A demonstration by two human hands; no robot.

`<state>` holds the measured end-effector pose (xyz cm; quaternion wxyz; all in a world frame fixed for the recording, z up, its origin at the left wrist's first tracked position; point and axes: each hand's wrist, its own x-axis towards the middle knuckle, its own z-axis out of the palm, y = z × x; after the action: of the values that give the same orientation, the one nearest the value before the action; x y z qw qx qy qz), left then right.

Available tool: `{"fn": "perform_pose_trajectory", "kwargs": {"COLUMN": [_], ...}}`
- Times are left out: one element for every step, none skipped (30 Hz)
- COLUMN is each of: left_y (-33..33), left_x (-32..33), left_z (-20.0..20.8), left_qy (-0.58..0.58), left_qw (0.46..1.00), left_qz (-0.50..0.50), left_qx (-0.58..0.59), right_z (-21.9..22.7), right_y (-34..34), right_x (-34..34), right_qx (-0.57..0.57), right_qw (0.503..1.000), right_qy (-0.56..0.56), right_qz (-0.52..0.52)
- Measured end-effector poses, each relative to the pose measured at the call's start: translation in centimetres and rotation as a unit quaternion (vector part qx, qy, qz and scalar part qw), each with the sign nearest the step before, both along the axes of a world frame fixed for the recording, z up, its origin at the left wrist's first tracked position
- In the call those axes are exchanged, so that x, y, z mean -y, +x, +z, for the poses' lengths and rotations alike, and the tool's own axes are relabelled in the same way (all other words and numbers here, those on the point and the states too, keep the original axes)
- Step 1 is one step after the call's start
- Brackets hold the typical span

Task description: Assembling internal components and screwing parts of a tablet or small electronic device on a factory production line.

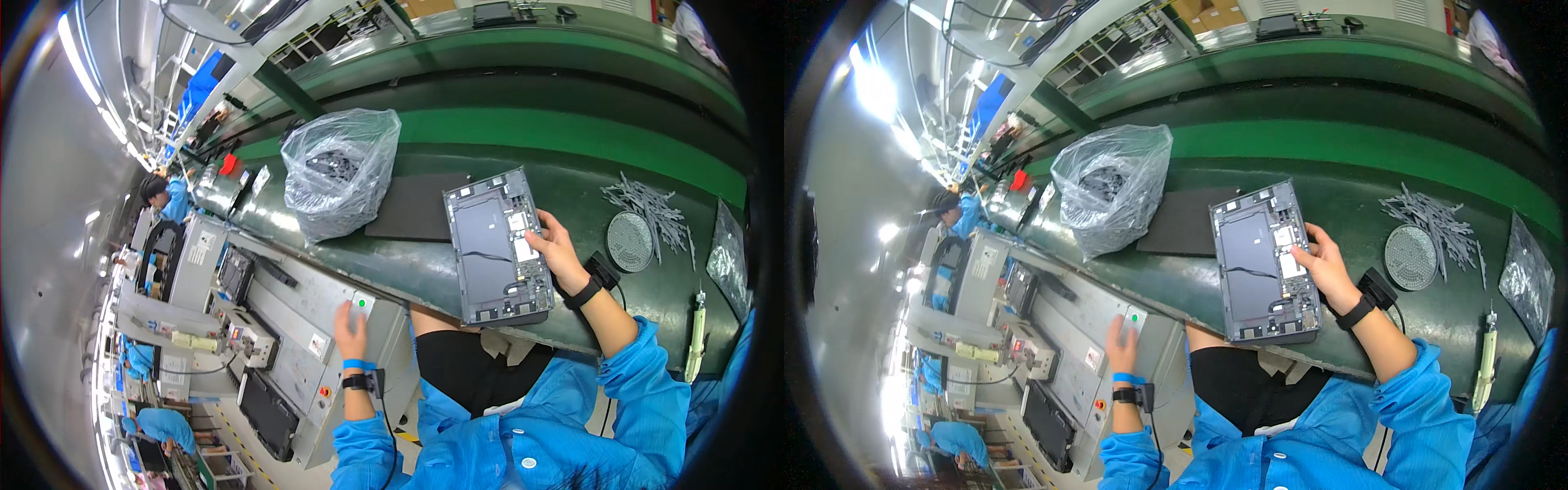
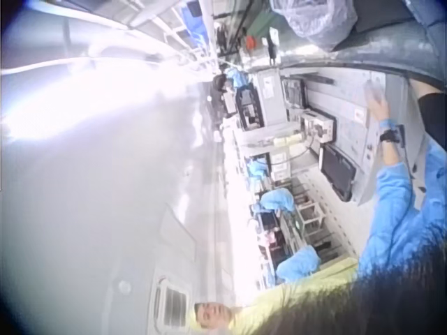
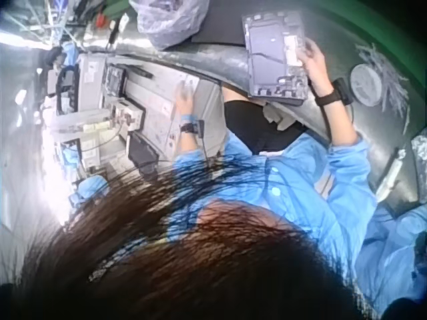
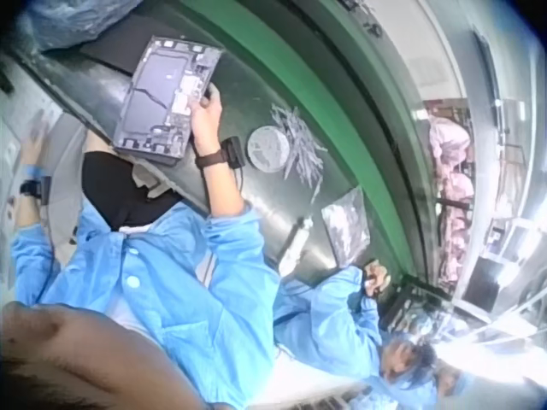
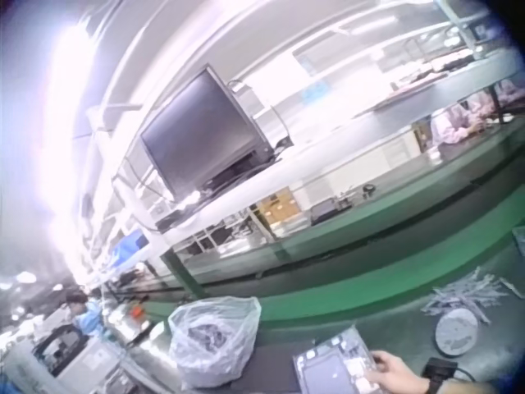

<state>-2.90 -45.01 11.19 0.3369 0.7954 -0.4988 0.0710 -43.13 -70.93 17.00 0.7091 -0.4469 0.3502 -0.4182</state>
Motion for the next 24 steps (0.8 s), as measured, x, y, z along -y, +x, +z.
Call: {"fn": "perform_pose_trajectory", "kwargs": {"left_y": [-1.6,-3.3,-4.2,-4.0,-4.0,-3.7,-3.7,-3.5,-3.1,-2.8,-2.5,-2.5,-2.4,-2.4,-2.6,-2.8,-2.9,-2.8,-3.0,-3.1,-3.2,-3.2,-3.2,-3.2], "left_x": [0.9,1.3,1.7,2.2,2.6,2.8,2.7,2.4,2.1,2.2,2.1,2.1,2.3,2.4,2.8,2.9,3.0,3.0,3.1,3.1,3.2,3.2,2.9,2.8], "left_z": [-1.0,-1.7,-2.4,-3.3,-3.5,-3.4,-3.2,-3.0,-2.9,-3.0,-3.0,-3.0,-2.9,-2.9,-2.9,-2.9,-2.9,-2.9,-2.9,-2.7,-2.7,-2.7,-2.8,-2.8], "left_qy": [0.000,0.057,0.112,0.102,0.107,0.091,0.080,0.077,0.071,0.070,0.071,0.076,0.076,0.077,0.080,0.078,0.076,0.073,0.075,0.070,0.064,0.062,0.064,0.066], "left_qw": [1.000,0.995,0.978,0.979,0.981,0.985,0.989,0.990,0.991,0.990,0.990,0.991,0.991,0.989,0.990,0.990,0.989,0.990,0.990,0.990,0.990,0.990,0.992,0.993], "left_qz": [-0.010,0.017,0.044,0.054,0.037,0.048,0.057,0.059,0.066,0.058,0.053,0.037,0.037,0.039,0.030,0.037,0.044,0.042,0.041,0.040,0.039,0.038,0.037,0.036], "left_qx": [-0.003,0.084,0.170,0.167,0.159,0.135,0.107,0.102,0.097,0.104,0.112,0.101,0.109,0.118,0.113,0.115,0.117,0.117,0.114,0.116,0.119,0.118,0.102,0.087], "right_z": [-0.6,-0.8,-0.5,-0.1,0.2,-0.1,0.4,-0.1,-0.2,-0.5,-0.7,-0.3,0.1,0.2,0.3,0.4,0.5,0.7,0.9,0.9,1.2,1.7,2.1,2.5], "right_y": [-0.2,-0.3,-0.5,-0.7,-1.0,-0.8,-0.4,-0.2,0.1,0.2,0.4,0.4,0.4,0.3,0.1,0.0,-0.1,-0.2,-0.4,-0.7,-0.9,-1.0,-1.1,-0.9], "right_x": [0.2,0.2,0.1,0.0,-0.2,0.0,-0.2,0.0,0.2,0.6,0.8,0.6,0.7,0.7,0.9,0.9,0.8,0.8,0.9,1.1,1.1,1.1,1.2,1.1], "right_qx": [0.001,-0.004,-0.010,-0.011,-0.016,-0.020,-0.011,0.010,0.002,-0.020,-0.003,0.014,0.034,0.027,0.024,0.022,0.018,0.015,0.011,0.021,0.019,0.039,0.059,0.069], "right_qw": [1.000,1.000,1.000,1.000,1.000,0.999,1.000,1.000,1.000,1.000,1.000,1.000,0.999,0.999,0.999,0.999,0.999,0.999,0.999,0.998,0.999,0.997,0.996,0.994], "right_qy": [-0.002,0.001,0.003,0.006,0.011,0.005,0.002,-0.013,-0.012,-0.009,0.002,0.013,0.022,0.027,0.032,0.038,0.042,0.044,0.044,0.051,0.050,0.061,0.071,0.075], "right_qz": [-0.003,0.003,-0.006,-0.011,-0.019,-0.027,-0.028,-0.012,-0.002,0.002,0.000,-0.006,-0.009,-0.018,-0.012,-0.004,-0.008,-0.007,-0.005,-0.001,-0.002,0.009,0.021,0.031]}}
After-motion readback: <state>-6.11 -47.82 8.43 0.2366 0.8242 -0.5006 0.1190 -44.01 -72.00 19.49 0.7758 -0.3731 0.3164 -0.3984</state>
